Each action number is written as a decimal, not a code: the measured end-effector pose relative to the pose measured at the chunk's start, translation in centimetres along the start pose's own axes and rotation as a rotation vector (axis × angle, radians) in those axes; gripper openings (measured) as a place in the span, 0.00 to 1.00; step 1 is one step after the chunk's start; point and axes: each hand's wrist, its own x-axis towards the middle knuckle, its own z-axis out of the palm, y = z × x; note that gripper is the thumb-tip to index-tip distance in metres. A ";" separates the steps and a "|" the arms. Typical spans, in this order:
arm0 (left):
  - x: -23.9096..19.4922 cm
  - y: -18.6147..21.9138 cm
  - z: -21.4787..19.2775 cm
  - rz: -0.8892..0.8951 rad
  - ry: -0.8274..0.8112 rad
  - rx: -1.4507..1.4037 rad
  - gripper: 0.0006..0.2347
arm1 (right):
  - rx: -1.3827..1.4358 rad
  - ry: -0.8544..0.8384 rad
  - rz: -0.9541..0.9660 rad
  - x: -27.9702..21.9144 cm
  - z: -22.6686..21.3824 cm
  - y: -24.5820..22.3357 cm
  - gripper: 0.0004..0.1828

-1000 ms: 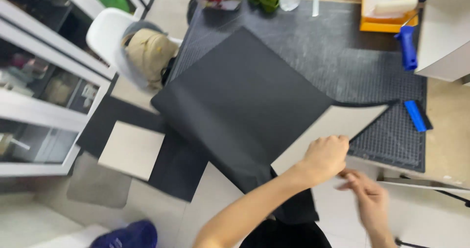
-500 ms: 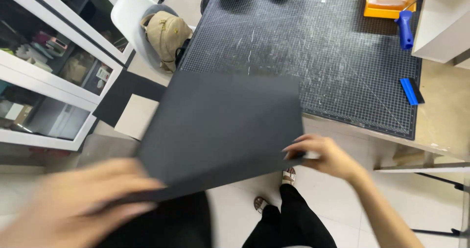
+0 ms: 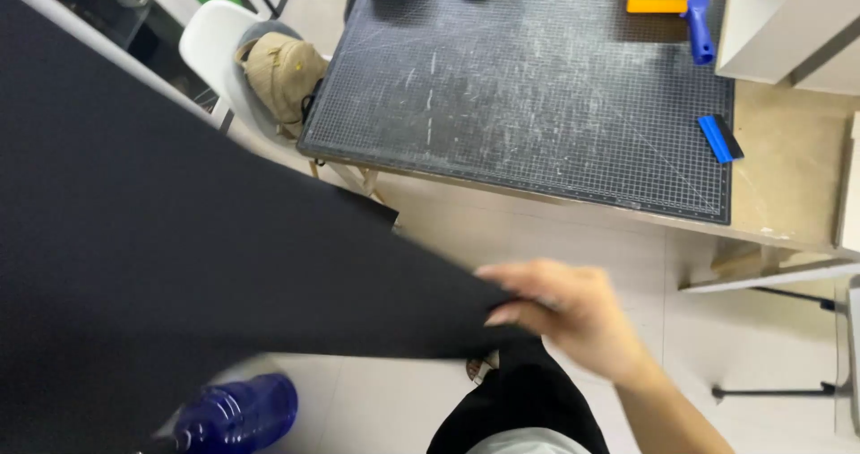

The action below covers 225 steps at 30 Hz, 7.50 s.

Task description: The person uses a paint roller to apply a white adhesive to a beige sheet, then flips and smooths it with a blue squeegee. They repeat the process on a second beige sheet, applying adhesive and smoothing the surface.

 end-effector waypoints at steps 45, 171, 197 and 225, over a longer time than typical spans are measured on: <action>33.2 -5.6 60.1 0.237 0.086 0.207 0.27 | -1.617 0.115 0.456 21.7 -1.7 53.0 0.14; 33.8 -7.5 61.6 0.344 0.023 0.194 0.22 | -1.202 0.364 0.384 11.4 13.5 49.0 0.23; 41.5 6.2 67.2 0.089 -0.067 0.452 0.29 | -1.456 0.384 0.557 11.8 -9.6 54.7 0.18; 41.2 5.6 68.4 0.108 0.057 0.495 0.30 | -1.035 0.049 0.620 24.4 -18.6 62.4 0.32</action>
